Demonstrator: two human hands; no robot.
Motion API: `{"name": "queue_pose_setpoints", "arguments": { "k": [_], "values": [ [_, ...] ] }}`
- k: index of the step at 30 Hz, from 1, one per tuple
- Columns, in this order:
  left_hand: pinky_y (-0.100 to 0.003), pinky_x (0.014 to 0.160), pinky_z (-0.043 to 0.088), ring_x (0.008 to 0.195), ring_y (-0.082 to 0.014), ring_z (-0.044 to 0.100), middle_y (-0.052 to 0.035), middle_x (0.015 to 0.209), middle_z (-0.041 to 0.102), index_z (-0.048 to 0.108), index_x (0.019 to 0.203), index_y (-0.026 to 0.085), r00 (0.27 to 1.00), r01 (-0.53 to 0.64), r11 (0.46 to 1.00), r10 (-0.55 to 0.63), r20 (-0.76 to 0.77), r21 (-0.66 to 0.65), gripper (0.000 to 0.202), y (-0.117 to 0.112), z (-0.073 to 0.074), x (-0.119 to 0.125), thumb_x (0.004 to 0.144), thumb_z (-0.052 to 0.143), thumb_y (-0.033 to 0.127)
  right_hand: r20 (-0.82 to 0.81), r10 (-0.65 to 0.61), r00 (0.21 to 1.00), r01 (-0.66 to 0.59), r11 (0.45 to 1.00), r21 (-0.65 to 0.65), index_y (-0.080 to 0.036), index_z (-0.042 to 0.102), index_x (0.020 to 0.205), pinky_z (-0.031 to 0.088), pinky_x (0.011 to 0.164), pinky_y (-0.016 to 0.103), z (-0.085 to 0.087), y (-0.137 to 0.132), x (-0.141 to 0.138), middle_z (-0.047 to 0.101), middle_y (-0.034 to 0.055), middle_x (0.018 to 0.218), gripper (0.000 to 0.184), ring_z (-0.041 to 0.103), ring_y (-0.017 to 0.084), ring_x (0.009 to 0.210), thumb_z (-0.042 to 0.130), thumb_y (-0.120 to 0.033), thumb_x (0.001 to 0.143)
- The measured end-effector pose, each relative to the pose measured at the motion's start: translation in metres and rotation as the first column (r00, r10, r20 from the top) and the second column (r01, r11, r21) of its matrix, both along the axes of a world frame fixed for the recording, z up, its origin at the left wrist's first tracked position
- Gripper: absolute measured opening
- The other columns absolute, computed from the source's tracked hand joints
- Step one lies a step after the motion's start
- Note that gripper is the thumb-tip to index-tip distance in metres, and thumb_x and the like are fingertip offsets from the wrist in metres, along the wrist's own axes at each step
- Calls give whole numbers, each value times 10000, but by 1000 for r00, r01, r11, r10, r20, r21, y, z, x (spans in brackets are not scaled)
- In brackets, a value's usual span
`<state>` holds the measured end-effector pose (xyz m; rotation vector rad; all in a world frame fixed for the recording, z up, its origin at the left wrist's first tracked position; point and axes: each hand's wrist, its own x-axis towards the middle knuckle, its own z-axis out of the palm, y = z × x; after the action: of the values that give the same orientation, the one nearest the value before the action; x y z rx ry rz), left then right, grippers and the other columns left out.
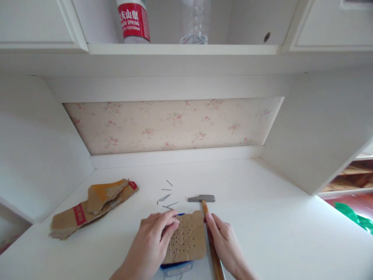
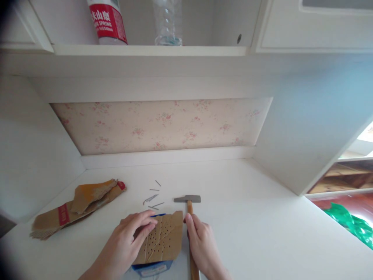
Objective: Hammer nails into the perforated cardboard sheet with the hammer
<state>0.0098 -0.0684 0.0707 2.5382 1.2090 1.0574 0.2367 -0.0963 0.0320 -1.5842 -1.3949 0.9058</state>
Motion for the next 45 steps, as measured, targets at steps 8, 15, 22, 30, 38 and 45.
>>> {"name": "queue_pose_setpoints", "arguments": {
  "k": [8,15,22,30,38,45],
  "values": [
    [-295,799,570,865,-172,700,18,926,733,648,947,279,999,38,988,-36,16,-150,127,3,-2,2,965,534,225,556,70,828,9,990,-138,-264,486,1094,318,560,315,-11,-11,5,764,79,867,276,708,312,725,497,-237,820],
    [-336,922,562,1029,-194,684,4,1048,755,725,949,275,998,31,999,-29,63,-32,142,6,-4,4,944,586,248,-20,-77,997,73,985,-154,-139,325,1390,454,522,322,-15,6,11,627,-14,717,603,625,199,529,451,-206,804],
    [-365,849,599,950,-208,719,21,1046,770,755,941,296,1000,14,1000,-14,2,0,192,5,-6,8,933,576,227,-716,-157,680,87,987,-133,-168,597,1155,328,328,188,2,12,27,613,-33,722,505,408,44,383,750,-398,732],
    [-411,855,592,960,-224,718,5,1040,772,745,955,279,1000,-2,1000,2,14,-14,218,3,-9,11,926,548,188,-916,-63,396,-59,994,-93,-487,460,1348,255,326,130,40,-24,11,406,-118,577,594,178,28,383,694,-553,807],
    [-415,854,587,948,-221,721,24,1031,775,747,941,282,1000,-27,999,27,4,-31,209,4,-7,12,911,576,164,-221,-201,954,250,942,225,-332,552,1343,573,703,298,-16,-9,41,689,41,1072,551,664,221,888,689,-455,824],
    [-377,834,580,929,-212,719,21,1007,778,746,905,279,1000,-16,1000,16,17,-20,198,4,-6,13,921,572,184,472,-202,858,-1,919,395,-369,342,1500,513,510,246,-22,-11,45,686,50,959,535,633,149,573,456,-390,978]
  ]
}}
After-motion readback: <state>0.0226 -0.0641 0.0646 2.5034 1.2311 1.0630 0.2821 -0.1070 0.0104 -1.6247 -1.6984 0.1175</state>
